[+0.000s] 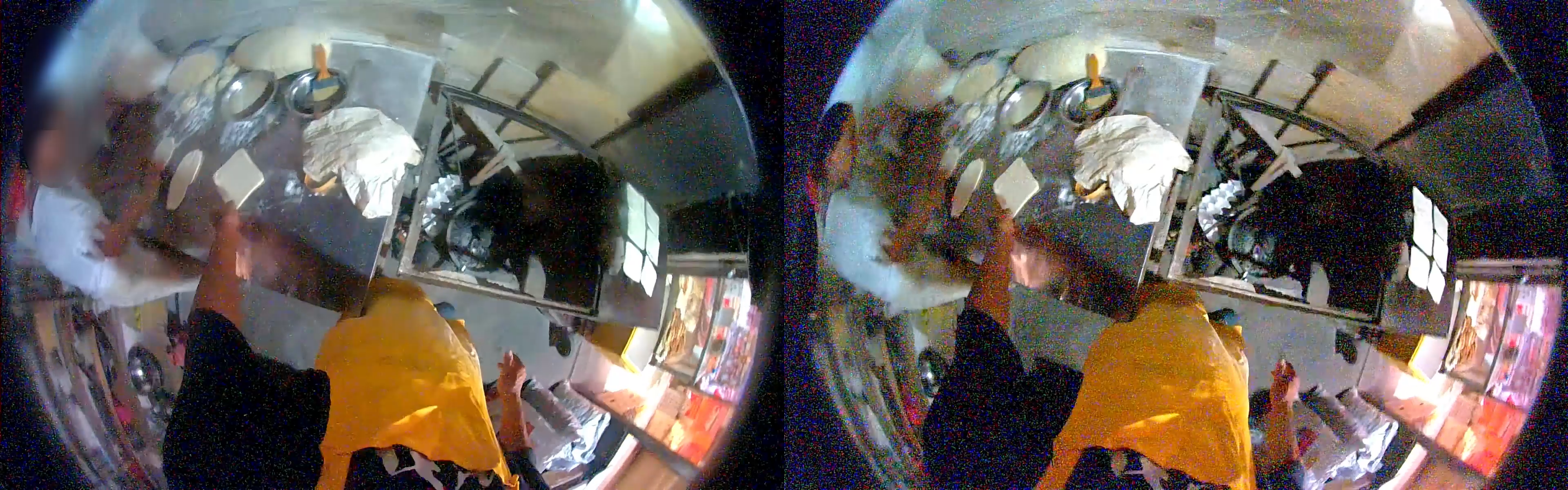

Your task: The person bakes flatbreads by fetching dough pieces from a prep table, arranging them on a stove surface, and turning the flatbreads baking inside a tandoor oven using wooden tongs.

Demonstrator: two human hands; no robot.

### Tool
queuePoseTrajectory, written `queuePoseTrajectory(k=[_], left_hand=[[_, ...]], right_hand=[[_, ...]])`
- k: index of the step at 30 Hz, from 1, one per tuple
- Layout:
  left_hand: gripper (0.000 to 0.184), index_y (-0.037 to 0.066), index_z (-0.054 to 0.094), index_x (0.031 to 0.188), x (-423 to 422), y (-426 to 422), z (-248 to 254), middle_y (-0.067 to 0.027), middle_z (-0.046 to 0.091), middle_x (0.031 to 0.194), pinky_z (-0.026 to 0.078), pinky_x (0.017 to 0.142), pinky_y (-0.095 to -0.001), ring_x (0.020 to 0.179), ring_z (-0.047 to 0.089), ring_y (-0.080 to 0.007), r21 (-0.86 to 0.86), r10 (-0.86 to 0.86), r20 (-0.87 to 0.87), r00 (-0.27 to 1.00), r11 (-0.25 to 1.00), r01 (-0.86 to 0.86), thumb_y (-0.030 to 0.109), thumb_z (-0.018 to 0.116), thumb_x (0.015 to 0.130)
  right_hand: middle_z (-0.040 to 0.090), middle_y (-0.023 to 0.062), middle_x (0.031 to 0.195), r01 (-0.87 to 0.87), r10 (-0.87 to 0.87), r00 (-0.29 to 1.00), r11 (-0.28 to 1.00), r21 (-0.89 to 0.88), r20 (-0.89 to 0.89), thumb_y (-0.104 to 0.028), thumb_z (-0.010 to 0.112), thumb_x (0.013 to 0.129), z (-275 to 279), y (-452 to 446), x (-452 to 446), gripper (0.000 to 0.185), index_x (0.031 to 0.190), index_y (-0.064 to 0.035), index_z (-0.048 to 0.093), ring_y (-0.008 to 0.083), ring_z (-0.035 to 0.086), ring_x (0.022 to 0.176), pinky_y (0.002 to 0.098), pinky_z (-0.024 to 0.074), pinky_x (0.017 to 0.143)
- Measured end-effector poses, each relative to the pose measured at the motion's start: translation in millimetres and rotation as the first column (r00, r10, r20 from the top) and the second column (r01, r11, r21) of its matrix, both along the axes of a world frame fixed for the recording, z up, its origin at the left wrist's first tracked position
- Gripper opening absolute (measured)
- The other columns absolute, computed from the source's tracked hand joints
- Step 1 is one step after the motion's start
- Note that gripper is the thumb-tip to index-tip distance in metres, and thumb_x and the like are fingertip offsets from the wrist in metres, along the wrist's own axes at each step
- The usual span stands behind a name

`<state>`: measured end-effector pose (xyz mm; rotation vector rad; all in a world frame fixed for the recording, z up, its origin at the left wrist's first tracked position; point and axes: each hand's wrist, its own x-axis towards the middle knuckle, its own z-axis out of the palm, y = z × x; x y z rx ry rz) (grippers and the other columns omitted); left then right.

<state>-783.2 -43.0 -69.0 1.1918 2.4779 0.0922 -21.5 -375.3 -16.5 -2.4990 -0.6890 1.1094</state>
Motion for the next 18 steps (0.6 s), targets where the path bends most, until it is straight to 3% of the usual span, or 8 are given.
queuePoseTrajectory(k=[1, 3, 4, 5, 11, 14, 15, 18], left_hand=[[0.047, 0.005, 0.043, 0.127, 22.1, -25.8, 31.9, -0.0129, 0.055, 0.112, 0.045, 0.085, -0.0338, 0.097, 0.052, -0.0198, 0.14, 0.194, 0.504, 0.842, 0.943, -0.301, 0.026, 0.056, 0.088], [0.046, 0.004, 0.043, 0.128, -19.4, -9.4, -15.4, -0.0134, 0.052, 0.116, 0.042, 0.089, -0.0354, 0.101, 0.051, -0.0217, 0.155, -0.009, 0.262, 0.965, 0.987, -0.033, 0.026, 0.054, 0.088], [0.046, 0.004, 0.043, 0.128, -35.7, -3.6, -29.5, -0.0136, 0.051, 0.119, 0.041, 0.091, -0.0363, 0.104, 0.05, -0.0226, 0.148, -0.104, 0.163, 0.981, 0.986, 0.08, 0.026, 0.053, 0.089], [0.046, 0.004, 0.043, 0.128, -47.0, 3.0, -40.2, -0.0139, 0.05, 0.121, 0.04, 0.092, -0.0371, 0.106, 0.05, -0.0235, 0.147, -0.195, 0.084, 0.977, 0.972, 0.181, 0.026, 0.051, 0.089], [0.047, 0.001, 0.044, 0.13, -120.6, 54.8, -63.7, -0.0153, 0.044, 0.134, 0.033, 0.103, -0.042, 0.118, 0.046, -0.0292, 0.511, -0.521, 0.013, 0.854, 0.737, 0.442, 0.027, 0.044, 0.091], [0.046, 0.002, 0.046, 0.127, -20.1, 82.1, 38.1, -0.0135, 0.045, 0.133, 0.031, 0.105, -0.0417, 0.117, 0.048, -0.027, 0.456, -0.148, 0.799, 0.583, 0.781, -0.426, 0.032, 0.043, 0.092], [0.044, 0.003, 0.047, 0.124, -0.6, 89.7, 63.9, -0.0122, 0.046, 0.131, 0.031, 0.104, -0.0411, 0.118, 0.047, -0.0251, 0.353, -0.219, 0.92, 0.325, 0.823, -0.446, 0.033, 0.044, 0.093], [0.039, 0.007, 0.049, 0.122, 133.8, 81.7, 158.0, -0.0118, 0.05, 0.126, 0.033, 0.103, -0.0405, 0.117, 0.047, -0.0235, 0.361, -0.309, 0.925, 0.221, 0.896, -0.258, 0.032, 0.044, 0.092]], right_hand=[[0.064, 0.0148, 0.094, 0.095, -0.091, 0.994, 0.993, 0.063, -0.069, -0.035, 0.054, 0.09, -13.9, -8.5, 4.4, 0.041, 0.113, -0.0015, 0.059, 0.0246, 0.064, 0.086, 0.0369, 0.048, 0.081], [0.064, 0.0148, 0.092, 0.006, 0.041, 0.988, 0.952, 0.306, -0.147, -0.029, 0.057, 0.089, -66.9, -36.4, 19.8, 0.039, 0.116, -0.0008, 0.056, 0.0265, 0.064, 0.086, 0.0354, 0.0493, 0.079], [0.064, 0.0138, 0.091, -0.336, 0.313, 0.934, 0.934, 0.126, 0.169, -0.027, 0.057, 0.088, -12.5, -11.1, -8.3, 0.034, 0.113, -0.0043, 0.058, 0.0275, 0.062, 0.081, 0.0352, 0.0499, 0.075], [0.063, 0.0146, 0.089, 0.009, -0.007, 0.999, 0.998, 0.06, -0.038, -0.029, 0.058, 0.088, -18.3, -6.3, -17.5, 0.03, 0.107, -0.0059, 0.062, 0.0278, 0.06, 0.079, 0.0364, 0.0489, 0.074], [0.064, 0.0189, 0.096, -0.198, 0.191, 0.98, 0.958, 0.209, 0.055, -0.029, 0.056, 0.087, 44.1, 21.1, -65.7, 0.031, 0.101, -0.0018, 0.062, 0.0317, 0.063, 0.085, 0.0366, 0.0492, 0.076], [0.064, 0.0175, 0.098, -0.35, 0.325, 0.936, 0.888, 0.299, 0.133, -0.024, 0.06, 0.085, 54.2, 41.0, -72.3, 0.028, 0.104, -0.0043, 0.063, 0.0324, 0.064, 0.086, 0.0359, 0.0511, 0.075], [0.064, 0.0175, 0.098, -0.344, 0.316, 0.939, 0.886, 0.309, 0.138, -0.024, 0.06, 0.085, 37.2, 46.3, -70.1, 0.028, 0.104, -0.0043, 0.063, 0.0324, 0.064, 0.086, 0.0359, 0.0511, 0.075], [0.065, 0.0166, 0.1, -0.425, 0.427, 0.897, 0.754, 0.5, 0.118, -0.028, 0.059, 0.088, 17.9, 78.5, -74.0, 0.032, 0.109, -0.0043, 0.062, 0.0294, 0.064, 0.088, 0.0375, 0.0512, 0.077]])
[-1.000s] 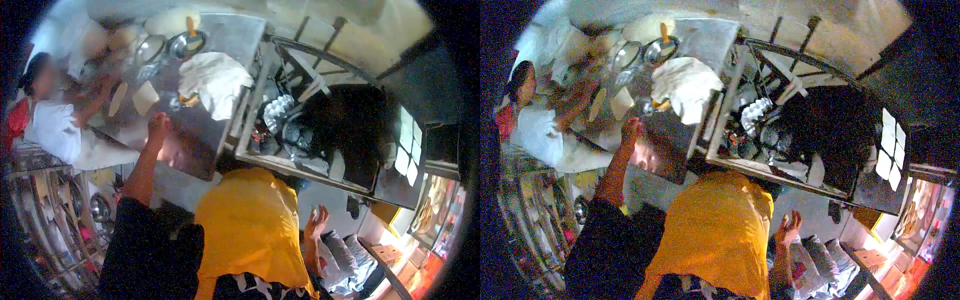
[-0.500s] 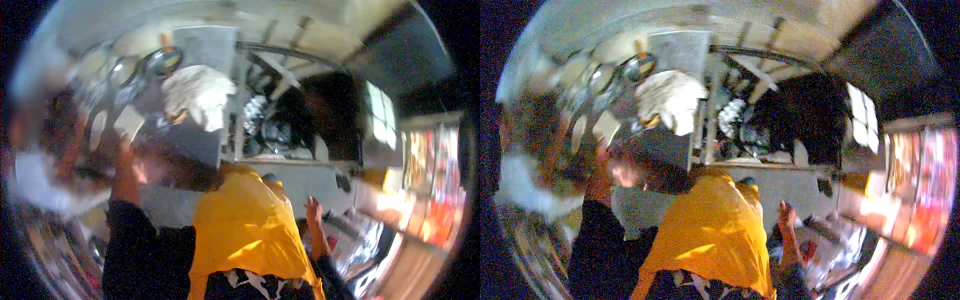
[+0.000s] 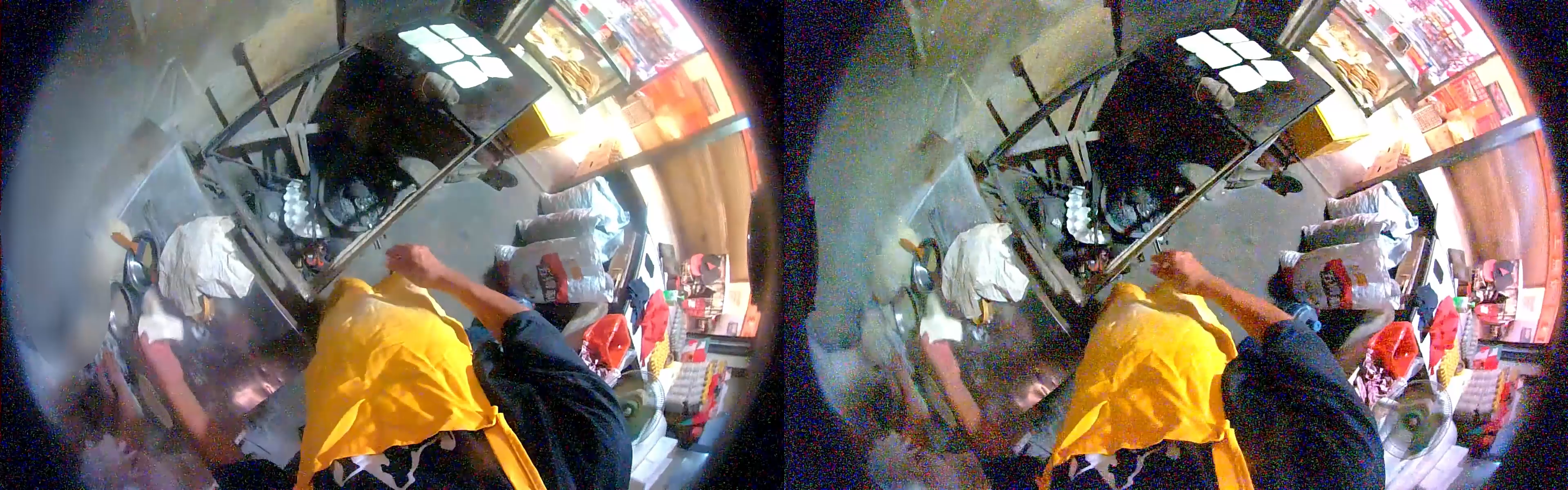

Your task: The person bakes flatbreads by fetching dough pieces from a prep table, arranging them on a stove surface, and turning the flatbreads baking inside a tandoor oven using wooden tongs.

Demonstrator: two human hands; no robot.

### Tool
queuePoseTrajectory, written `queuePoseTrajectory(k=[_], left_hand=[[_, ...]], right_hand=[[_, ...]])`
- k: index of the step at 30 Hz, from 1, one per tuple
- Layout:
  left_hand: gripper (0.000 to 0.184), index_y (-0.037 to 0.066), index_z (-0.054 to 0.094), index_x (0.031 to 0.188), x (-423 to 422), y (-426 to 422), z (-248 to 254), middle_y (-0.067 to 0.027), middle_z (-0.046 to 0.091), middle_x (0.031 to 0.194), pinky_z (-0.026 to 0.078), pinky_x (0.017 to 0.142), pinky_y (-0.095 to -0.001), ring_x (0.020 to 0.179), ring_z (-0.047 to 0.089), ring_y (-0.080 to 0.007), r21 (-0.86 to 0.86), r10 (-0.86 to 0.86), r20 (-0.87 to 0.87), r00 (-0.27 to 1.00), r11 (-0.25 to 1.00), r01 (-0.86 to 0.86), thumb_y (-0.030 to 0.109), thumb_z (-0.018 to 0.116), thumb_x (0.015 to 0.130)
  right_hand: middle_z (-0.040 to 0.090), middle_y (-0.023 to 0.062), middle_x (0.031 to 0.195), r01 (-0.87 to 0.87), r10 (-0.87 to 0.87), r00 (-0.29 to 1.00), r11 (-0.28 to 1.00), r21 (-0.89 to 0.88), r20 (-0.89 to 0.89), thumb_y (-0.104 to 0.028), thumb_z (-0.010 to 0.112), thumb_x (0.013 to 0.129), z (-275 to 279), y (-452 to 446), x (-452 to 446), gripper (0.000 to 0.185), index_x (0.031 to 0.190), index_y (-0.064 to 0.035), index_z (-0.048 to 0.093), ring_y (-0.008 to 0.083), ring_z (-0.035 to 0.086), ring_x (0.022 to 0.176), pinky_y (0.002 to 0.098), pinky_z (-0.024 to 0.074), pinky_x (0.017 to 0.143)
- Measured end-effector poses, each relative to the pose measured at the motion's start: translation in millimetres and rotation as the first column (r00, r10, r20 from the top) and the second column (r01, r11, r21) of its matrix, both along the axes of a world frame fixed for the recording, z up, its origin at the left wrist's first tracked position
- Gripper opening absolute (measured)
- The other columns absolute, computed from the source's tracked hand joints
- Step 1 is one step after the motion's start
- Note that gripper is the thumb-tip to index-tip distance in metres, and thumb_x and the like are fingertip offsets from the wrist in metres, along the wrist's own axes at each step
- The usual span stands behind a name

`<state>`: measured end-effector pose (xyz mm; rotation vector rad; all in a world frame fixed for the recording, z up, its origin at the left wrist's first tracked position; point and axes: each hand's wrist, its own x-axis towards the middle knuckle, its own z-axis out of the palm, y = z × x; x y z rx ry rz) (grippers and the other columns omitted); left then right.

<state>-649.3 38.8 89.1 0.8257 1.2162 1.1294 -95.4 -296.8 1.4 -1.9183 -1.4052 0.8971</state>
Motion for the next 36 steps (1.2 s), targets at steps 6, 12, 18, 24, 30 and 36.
queuePoseTrajectory(k=[6, 12, 18, 24, 30, 36], left_hand=[[0.036, 0.01, 0.045, 0.122, 272.6, -90.6, 60.1, -0.0075, 0.056, 0.111, 0.042, 0.093, -0.0367, 0.106, 0.053, -0.0201, -0.047, -0.468, 0.253, 0.847, 0.868, 0.494, 0.019, 0.049, 0.088], [0.037, 0.01, 0.048, 0.123, 416.0, -184.2, 12.6, -0.0092, 0.058, 0.118, 0.043, 0.095, -0.0405, 0.109, 0.055, -0.0227, -0.311, -0.52, 0.611, 0.597, 0.536, 0.785, 0.026, 0.047, 0.09], [0.032, 0.008, 0.042, 0.122, 523.7, -225.2, -14.2, -0.0099, 0.056, 0.116, 0.05, 0.086, -0.0405, 0.105, 0.057, -0.0231, -0.377, -0.639, 0.572, 0.514, 0.351, 0.857, 0.016, 0.044, 0.091], [0.046, 0.012, 0.033, 0.137, 729.3, -196.6, 52.3, -0.0098, 0.05, 0.127, 0.044, 0.095, -0.0396, 0.115, 0.051, -0.0212, -0.184, -0.706, 0.591, 0.39, 0.353, 0.917, 0.021, 0.047, 0.094], [0.043, 0.01, 0.039, 0.134, 800.0, -172.8, 19.3, -0.0107, 0.055, 0.123, 0.046, 0.087, -0.034, 0.105, 0.056, -0.0201, -0.095, -0.868, 0.06, 0.493, 0.487, 0.868, 0.028, 0.047, 0.095], [0.035, 0.008, 0.048, 0.124, 716.2, -198.6, -61.0, -0.0078, 0.062, 0.11, 0.045, 0.078, -0.0275, 0.095, 0.058, -0.0136, -0.366, -0.879, -0.124, 0.461, 0.473, 0.802, 0.026, 0.05, 0.095]], right_hand=[[0.055, 0.0155, 0.124, 0.058, -0.243, 0.541, 0.966, -0.252, -0.805, -0.057, 0.039, 0.093, 93.6, 76.2, -15.3, 0.068, 0.133, -0.0028, 0.044, 0.0217, 0.054, 0.11, 0.036, 0.0452, 0.092], [0.064, 0.0075, 0.107, 0.257, -0.327, 0.31, 0.933, -0.252, -0.893, -0.024, 0.056, 0.091, 119.4, 17.3, 50.2, 0.036, 0.119, -0.003, 0.055, 0.0195, 0.062, 0.092, 0.0334, 0.0504, 0.082], [0.065, 0.0048, 0.101, 0.291, -0.516, 0.306, 0.851, -0.437, -0.8, -0.004, 0.057, 0.088, 99.9, -42.6, 162.3, 0.026, 0.114, -0.0033, 0.058, 0.0146, 0.061, 0.09, 0.0292, 0.0502, 0.079], [0.063, 0.0074, 0.102, 0.443, -0.494, 0.338, 0.835, -0.327, -0.801, -0.006, 0.059, 0.085, 152.4, -20.7, 374.8, 0.031, 0.116, -0.0011, 0.055, 0.0159, 0.06, 0.088, 0.0277, 0.0498, 0.08], [0.059, 0.0192, 0.11, 0.301, -0.13, 0.769, 0.937, -0.176, 0.625, -0.028, 0.057, 0.087, 6.0, -11.5, 665.9, 0.044, 0.121, -0.0005, 0.05, 0.0261, 0.06, 0.095, 0.0355, 0.0511, 0.076], [0.054, 0.019, 0.117, 0.241, -0.244, 0.795, 0.967, 0.08, 0.556, -0.035, 0.059, 0.086, -3.8, 18.9, 612.9, 0.047, 0.124, -0.0104, 0.051, 0.0354, 0.051, 0.11, 0.0419, 0.0436, 0.091]])
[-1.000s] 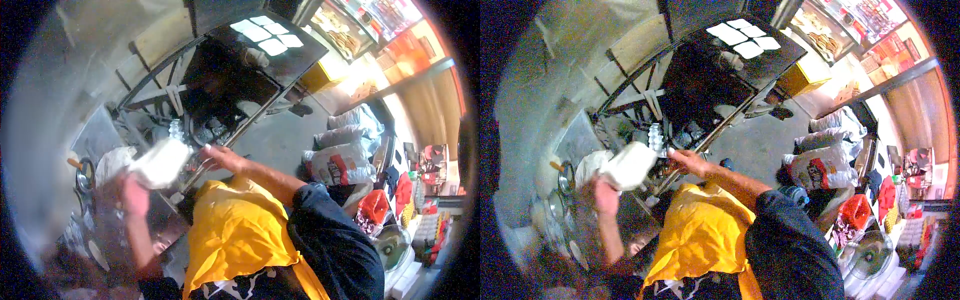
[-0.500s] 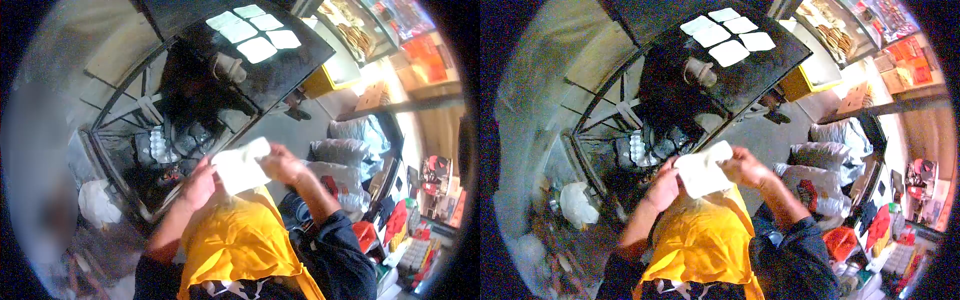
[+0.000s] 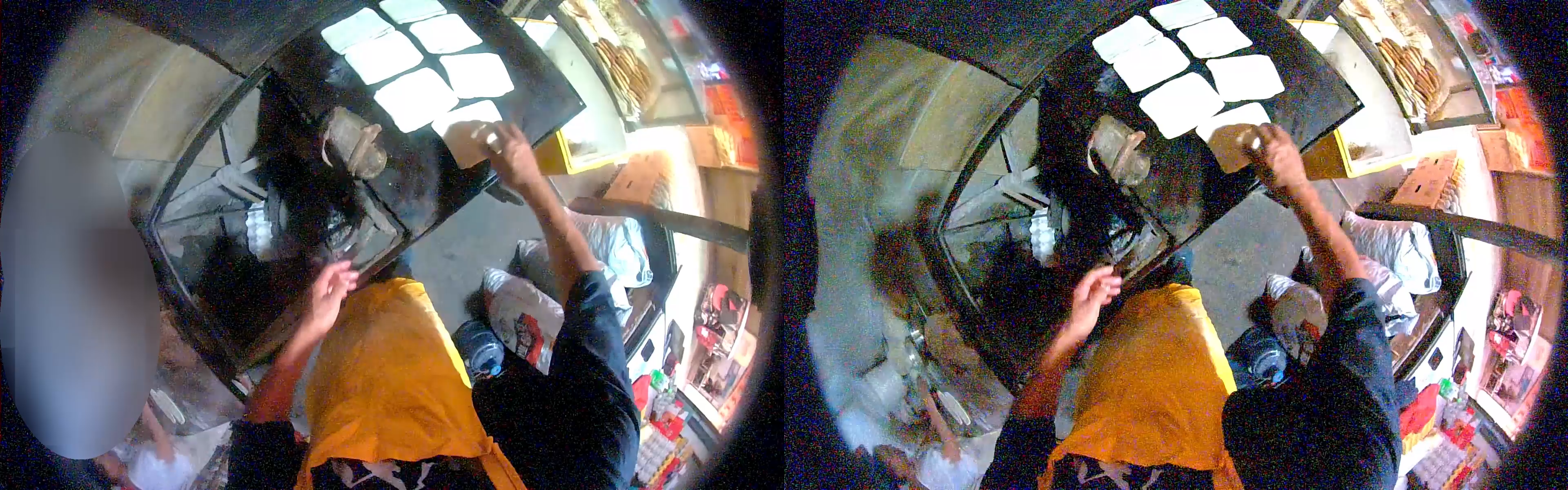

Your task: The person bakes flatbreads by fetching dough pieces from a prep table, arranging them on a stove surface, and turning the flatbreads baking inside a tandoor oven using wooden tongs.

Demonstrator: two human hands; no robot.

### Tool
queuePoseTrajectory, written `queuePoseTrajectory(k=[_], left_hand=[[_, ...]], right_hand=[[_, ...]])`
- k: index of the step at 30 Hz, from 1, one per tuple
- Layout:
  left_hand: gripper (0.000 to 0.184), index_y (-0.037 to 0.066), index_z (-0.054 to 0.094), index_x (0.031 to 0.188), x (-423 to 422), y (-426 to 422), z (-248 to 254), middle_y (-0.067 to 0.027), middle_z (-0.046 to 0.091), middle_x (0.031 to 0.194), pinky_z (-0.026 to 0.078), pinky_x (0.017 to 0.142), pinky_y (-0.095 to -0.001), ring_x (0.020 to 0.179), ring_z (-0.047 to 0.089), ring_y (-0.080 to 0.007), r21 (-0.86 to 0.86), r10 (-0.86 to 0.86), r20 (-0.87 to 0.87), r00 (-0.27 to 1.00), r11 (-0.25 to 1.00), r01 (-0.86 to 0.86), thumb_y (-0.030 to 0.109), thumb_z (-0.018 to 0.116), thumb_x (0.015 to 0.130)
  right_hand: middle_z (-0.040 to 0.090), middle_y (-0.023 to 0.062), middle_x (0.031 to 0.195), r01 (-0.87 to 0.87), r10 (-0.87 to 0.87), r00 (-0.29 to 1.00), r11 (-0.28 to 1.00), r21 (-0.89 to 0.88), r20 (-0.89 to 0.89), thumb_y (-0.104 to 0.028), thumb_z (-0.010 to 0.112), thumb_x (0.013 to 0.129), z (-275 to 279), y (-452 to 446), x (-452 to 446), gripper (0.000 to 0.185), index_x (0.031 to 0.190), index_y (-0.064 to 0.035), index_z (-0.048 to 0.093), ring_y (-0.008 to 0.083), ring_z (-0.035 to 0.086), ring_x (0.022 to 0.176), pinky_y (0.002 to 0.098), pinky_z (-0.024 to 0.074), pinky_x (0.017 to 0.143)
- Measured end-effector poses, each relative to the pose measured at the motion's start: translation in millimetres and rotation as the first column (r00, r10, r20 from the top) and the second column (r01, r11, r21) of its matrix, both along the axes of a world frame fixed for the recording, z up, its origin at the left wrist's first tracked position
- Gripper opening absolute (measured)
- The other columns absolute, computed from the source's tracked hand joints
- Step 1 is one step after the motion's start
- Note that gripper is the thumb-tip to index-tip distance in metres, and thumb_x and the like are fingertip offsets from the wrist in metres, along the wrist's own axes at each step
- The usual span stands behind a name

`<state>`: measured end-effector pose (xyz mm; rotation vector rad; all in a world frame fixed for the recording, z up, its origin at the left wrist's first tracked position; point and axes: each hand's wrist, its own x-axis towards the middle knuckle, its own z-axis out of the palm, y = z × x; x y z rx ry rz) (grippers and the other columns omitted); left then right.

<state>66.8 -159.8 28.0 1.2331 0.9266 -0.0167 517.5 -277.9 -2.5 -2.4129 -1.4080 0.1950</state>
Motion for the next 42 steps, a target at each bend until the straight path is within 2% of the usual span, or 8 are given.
queuePoseTrajectory(k=[8, 14, 17, 21, 26, 32, 40, 42], left_hand=[[0.042, 0.003, 0.045, 0.126, -19.8, -30.4, -25.5, -0.0104, 0.059, 0.112, 0.043, 0.092, -0.0317, 0.101, 0.056, -0.0181, -0.132, 0.063, -0.052, 0.997, 0.989, -0.069, 0.029, 0.053, 0.093], [0.039, 0.004, 0.044, 0.127, -34.3, -33.0, -43.8, -0.0105, 0.059, 0.116, 0.042, 0.094, -0.0328, 0.104, 0.055, -0.0181, -0.082, 0.075, -0.115, 0.991, 0.993, -0.085, 0.024, 0.05, 0.095], [0.038, 0.004, 0.044, 0.127, -44.8, -41.8, -54.6, -0.0105, 0.059, 0.116, 0.042, 0.094, -0.0327, 0.104, 0.055, -0.0177, -0.023, 0.063, -0.102, 0.993, 0.998, -0.065, 0.023, 0.05, 0.095], [0.04, 0.003, 0.044, 0.127, -40.7, -39.2, -40.0, -0.0103, 0.059, 0.116, 0.042, 0.094, -0.0324, 0.104, 0.055, -0.0175, -0.039, 0.074, -0.153, 0.985, 0.996, -0.081, 0.024, 0.051, 0.094], [0.045, 0.003, 0.044, 0.127, -49.7, -45.9, -43.1, -0.0099, 0.059, 0.114, 0.043, 0.093, -0.0332, 0.104, 0.055, -0.019, -0.03, 0.096, -0.137, 0.986, 0.994, -0.101, 0.031, 0.052, 0.094], [0.046, 0.003, 0.044, 0.128, -48.0, -46.6, -39.8, -0.0093, 0.058, 0.113, 0.042, 0.094, -0.033, 0.104, 0.055, -0.0188, -0.134, 0.245, -0.135, 0.96, 0.956, -0.263, 0.031, 0.055, 0.093], [0.041, 0.004, 0.046, 0.126, -55.2, -42.8, -38.7, -0.0099, 0.058, 0.114, 0.043, 0.093, -0.0323, 0.103, 0.055, -0.0184, -0.076, 0.166, -0.172, 0.971, 0.98, -0.181, 0.028, 0.053, 0.094], [0.04, 0.004, 0.046, 0.126, -73.7, -49.8, -63.1, -0.0099, 0.058, 0.114, 0.043, 0.093, -0.0324, 0.103, 0.055, -0.0184, -0.054, 0.143, -0.182, 0.973, 0.986, -0.155, 0.028, 0.053, 0.094]], right_hand=[[0.042, 0.0114, 0.136, 0.019, -0.012, 1.0, 0.954, -0.3, 0.027, -0.057, 0.048, 0.087, 28.3, 47.0, -15.8, 0.06, 0.131, -0.016, 0.045, 0.0285, 0.041, 0.124, 0.0482, 0.027, 0.104], [0.035, 0.0178, 0.141, 0.132, -0.112, 0.974, 0.987, -0.092, 0.195, -0.06, 0.046, 0.086, 13.5, 68.7, 15.0, 0.064, 0.136, -0.0197, 0.04, 0.0353, 0.035, 0.129, 0.0569, 0.0263, 0.103], [0.039, 0.0124, 0.138, -0.011, 0.053, 0.989, 0.96, -0.281, 0.141, -0.057, 0.046, 0.087, -2.1, 82.8, 50.0, 0.055, 0.135, -0.03, 0.042, 0.0328, 0.038, 0.126, 0.0539, 0.0312, 0.1], [0.043, 0.0038, 0.135, -0.035, 0.052, 0.997, 0.969, -0.243, 0.065, -0.05, 0.047, 0.089, 17.7, 99.4, 58.0, 0.044, 0.127, -0.0273, 0.05, 0.0295, 0.043, 0.123, 0.0526, 0.034, 0.098], [0.044, 0.0137, 0.133, -0.033, 0.041, 0.962, 0.999, -0.034, 0.271, -0.05, 0.047, 0.089, -21.6, 85.5, 57.4, 0.052, 0.128, -0.0153, 0.049, 0.0344, 0.043, 0.122, 0.0544, 0.0341, 0.097], [0.033, 0.0179, 0.142, -0.244, 0.273, 0.949, 0.952, -0.184, 0.157, -0.065, 0.04, 0.086, 8.3, 83.0, -44.0, 0.066, 0.137, -0.0218, 0.038, 0.034, 0.027, 0.134, 0.0636, 0.0178, 0.105], [0.035, 0.0148, 0.141, 0.11, -0.099, 0.989, 0.989, -0.095, 0.107, -0.065, 0.043, 0.083, 22.0, 58.4, -62.1, 0.072, 0.139, -0.0207, 0.035, 0.0343, 0.03, 0.132, 0.0649, 0.0213, 0.101], [0.036, 0.0131, 0.14, 0.009, 0.018, 0.985, 0.988, -0.156, 0.172, -0.064, 0.043, 0.084, 17.1, 34.7, -67.2, 0.068, 0.139, -0.0237, 0.037, 0.0335, 0.032, 0.131, 0.0628, 0.0236, 0.1]])
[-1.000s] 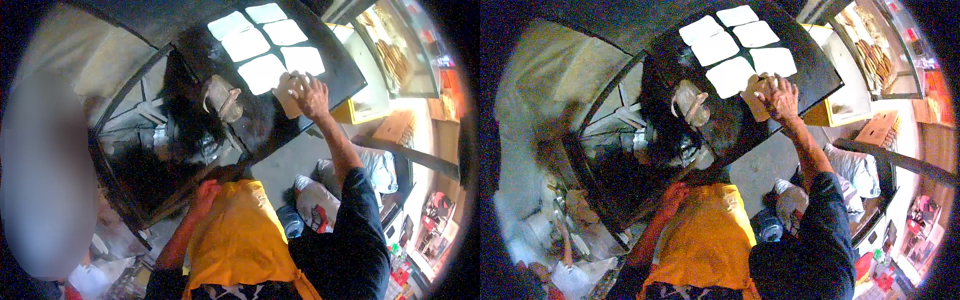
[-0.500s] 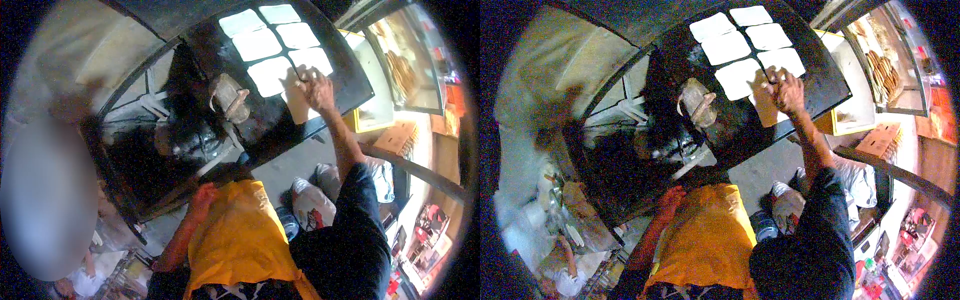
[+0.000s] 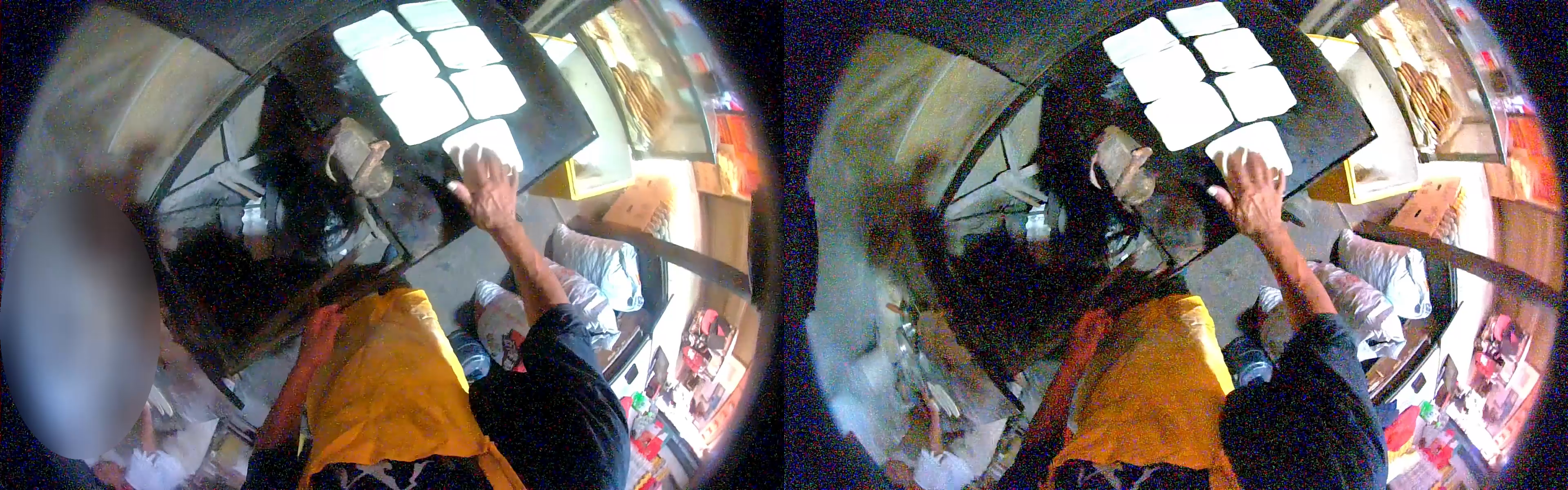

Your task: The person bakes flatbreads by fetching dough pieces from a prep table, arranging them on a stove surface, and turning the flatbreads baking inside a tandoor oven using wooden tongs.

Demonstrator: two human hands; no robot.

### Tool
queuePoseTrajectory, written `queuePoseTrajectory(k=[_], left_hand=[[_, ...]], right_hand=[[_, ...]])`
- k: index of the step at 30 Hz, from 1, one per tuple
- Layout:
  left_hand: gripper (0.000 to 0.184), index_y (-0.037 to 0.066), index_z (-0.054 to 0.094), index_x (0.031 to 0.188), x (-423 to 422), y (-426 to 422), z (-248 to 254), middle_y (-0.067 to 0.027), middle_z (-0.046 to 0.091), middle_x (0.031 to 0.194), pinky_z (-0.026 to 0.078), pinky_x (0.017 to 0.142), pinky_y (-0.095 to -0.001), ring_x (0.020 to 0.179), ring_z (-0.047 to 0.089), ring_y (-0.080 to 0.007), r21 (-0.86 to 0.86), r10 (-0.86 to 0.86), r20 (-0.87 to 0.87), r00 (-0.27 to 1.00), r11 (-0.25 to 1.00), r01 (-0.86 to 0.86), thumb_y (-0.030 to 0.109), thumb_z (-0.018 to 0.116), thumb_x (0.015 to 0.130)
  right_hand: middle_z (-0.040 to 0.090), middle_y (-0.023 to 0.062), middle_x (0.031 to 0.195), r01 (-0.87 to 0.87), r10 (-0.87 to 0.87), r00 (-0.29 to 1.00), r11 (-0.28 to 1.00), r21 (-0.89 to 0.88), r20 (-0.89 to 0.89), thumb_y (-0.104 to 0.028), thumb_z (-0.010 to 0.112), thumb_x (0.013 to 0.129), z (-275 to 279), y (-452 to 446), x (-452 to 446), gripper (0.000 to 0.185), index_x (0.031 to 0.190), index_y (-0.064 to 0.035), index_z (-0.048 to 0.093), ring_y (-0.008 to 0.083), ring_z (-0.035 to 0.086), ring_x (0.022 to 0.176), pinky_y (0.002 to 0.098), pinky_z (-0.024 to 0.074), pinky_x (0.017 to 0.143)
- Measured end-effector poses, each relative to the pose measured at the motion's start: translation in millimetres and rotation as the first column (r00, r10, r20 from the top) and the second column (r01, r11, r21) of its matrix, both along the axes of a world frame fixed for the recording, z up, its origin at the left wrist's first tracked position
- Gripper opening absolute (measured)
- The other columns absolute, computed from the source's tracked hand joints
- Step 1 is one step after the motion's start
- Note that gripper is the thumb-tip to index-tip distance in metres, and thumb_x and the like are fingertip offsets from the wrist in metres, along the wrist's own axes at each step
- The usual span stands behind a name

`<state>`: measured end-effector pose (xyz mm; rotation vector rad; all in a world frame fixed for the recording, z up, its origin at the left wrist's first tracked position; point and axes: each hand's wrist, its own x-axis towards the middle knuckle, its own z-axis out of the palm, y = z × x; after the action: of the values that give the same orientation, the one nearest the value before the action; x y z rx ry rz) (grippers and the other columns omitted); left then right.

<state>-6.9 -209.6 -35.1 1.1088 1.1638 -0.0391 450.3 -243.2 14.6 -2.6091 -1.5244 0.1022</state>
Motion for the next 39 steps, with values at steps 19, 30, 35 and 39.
queuePoseTrajectory(k=[19, 30, 35, 39], left_hand=[[0.02, 0.001, 0.063, 0.101, -26.3, 42.8, 61.0, -0.003, 0.063, 0.096, 0.044, 0.084, -0.0252, 0.088, 0.058, -0.0115, -0.328, -0.852, 0.336, 0.402, 0.294, 0.898, 0.011, 0.053, 0.088], [0.026, 0.011, 0.042, 0.075, -8.8, -24.0, 95.0, 0.0055, 0.028, 0.053, 0.024, 0.035, -0.0247, 0.038, 0.029, -0.0066, -0.166, -0.422, 0.42, 0.804, 0.835, 0.525, 0.027, 0.049, 0.095], [0.033, 0.011, 0.049, 0.109, 60.9, -89.1, 224.2, 0.0048, 0.044, 0.076, 0.028, 0.046, -0.0175, 0.056, 0.037, -0.0035, 0.249, -0.52, 0.744, 0.42, 0.798, 0.549, 0.038, 0.054, 0.091], [0.051, 0.002, 0.048, 0.115, 76.3, -128.8, 326.4, -0.0096, 0.055, 0.098, 0.042, 0.076, -0.0283, 0.086, 0.053, -0.0167, 0.654, -0.673, 0.74, 0.002, 0.72, 0.231, 0.046, 0.049, 0.089]], right_hand=[[0.058, 0.0214, 0.106, 0.694, -0.847, 0.253, 0.496, -0.523, -0.467, -0.04, 0.059, 0.083, -75.0, -336.6, -439.0, 0.044, 0.107, -0.0028, 0.056, 0.0384, 0.055, 0.101, 0.0459, 0.048, 0.082], [0.063, 0.0185, 0.077, 0.954, -0.829, -0.062, 0.115, -0.278, -0.556, -0.032, 0.061, 0.081, -44.2, -421.7, -656.0, 0.03, 0.08, -0.002, 0.065, 0.0296, 0.063, 0.073, 0.0401, 0.0469, 0.066], [0.063, 0.0118, 0.078, 0.926, -0.738, 0.355, 0.192, 0.326, -0.574, -0.024, 0.065, 0.083, 136.6, -412.7, -466.1, 0.023, 0.084, -0.0006, 0.064, 0.0209, 0.061, 0.073, 0.0335, 0.0484, 0.066], [0.062, 0.0079, 0.088, 0.484, -0.715, 0.699, 0.461, 0.744, -0.011, -0.012, 0.066, 0.082, 310.5, -425.4, -430.1, 0.018, 0.096, -0.0029, 0.061, 0.0177, 0.061, 0.078, 0.0297, 0.0493, 0.071]])
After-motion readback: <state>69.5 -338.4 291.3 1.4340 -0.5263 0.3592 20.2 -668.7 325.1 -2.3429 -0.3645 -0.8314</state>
